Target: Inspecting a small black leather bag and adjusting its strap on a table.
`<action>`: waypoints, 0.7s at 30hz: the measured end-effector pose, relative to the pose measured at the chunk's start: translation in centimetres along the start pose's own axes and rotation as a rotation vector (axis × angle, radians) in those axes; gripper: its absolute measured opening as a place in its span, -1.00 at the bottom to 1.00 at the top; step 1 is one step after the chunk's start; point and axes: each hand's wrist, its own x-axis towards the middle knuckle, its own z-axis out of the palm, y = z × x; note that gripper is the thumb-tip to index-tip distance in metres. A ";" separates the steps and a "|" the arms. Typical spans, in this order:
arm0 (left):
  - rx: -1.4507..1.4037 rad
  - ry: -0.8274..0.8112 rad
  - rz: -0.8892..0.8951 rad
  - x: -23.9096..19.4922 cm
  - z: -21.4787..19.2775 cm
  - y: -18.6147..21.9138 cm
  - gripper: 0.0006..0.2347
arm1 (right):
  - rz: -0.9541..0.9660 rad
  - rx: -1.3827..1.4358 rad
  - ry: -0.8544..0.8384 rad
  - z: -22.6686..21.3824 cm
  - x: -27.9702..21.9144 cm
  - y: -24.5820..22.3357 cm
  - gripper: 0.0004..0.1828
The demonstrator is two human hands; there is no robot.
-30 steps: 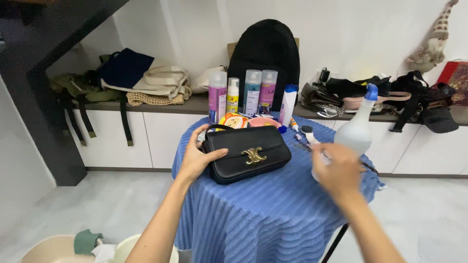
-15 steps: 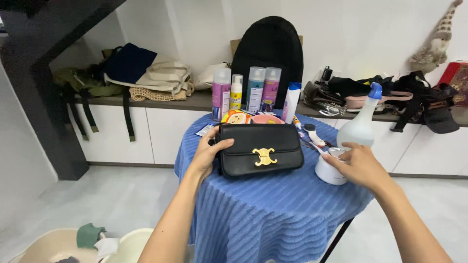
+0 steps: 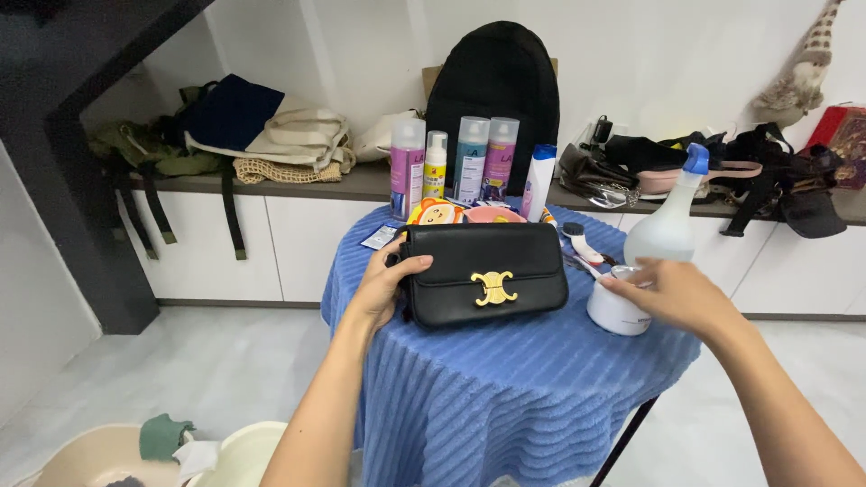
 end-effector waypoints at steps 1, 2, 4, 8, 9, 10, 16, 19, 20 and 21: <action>0.001 0.000 0.000 0.0 -0.1 0.0 -0.64 | 0.000 0.001 0.000 0.5 0.0 0.4 -0.27; 0.008 0.001 -0.004 0.0 -0.1 0.0 -0.63 | -0.100 0.125 0.252 0.8 0.1 0.8 -0.51; 0.016 0.002 -0.009 -0.1 0.0 0.1 -0.63 | -0.196 0.249 0.505 1.5 0.0 0.6 -0.68; 0.011 0.038 -0.037 -0.2 0.2 0.5 -0.62 | -0.421 0.558 0.554 1.8 -1.3 -3.1 -0.85; 0.011 0.038 -0.031 -0.2 0.2 0.4 -0.63 | -0.382 0.622 0.444 1.8 -1.8 -4.5 -0.88; 0.012 0.043 -0.031 0.4 -0.3 -0.4 -0.63 | -0.385 0.624 0.440 2.3 -1.5 -5.1 -0.88; -0.017 0.111 0.040 1.8 -1.1 -2.1 -0.67 | -0.422 1.011 0.384 5.2 0.1 -8.3 -0.84; -0.041 0.114 0.005 1.8 -1.1 -1.8 -0.65 | -0.314 1.257 0.305 5.9 0.3 -9.3 -0.85; -0.046 0.113 0.004 1.8 -1.1 -1.9 -0.65 | -0.267 1.345 0.227 5.8 0.0 -9.7 -0.78; -0.051 0.112 0.003 1.8 -1.1 -1.9 -0.65 | -0.220 1.431 0.147 5.7 -0.2 -10.1 -0.68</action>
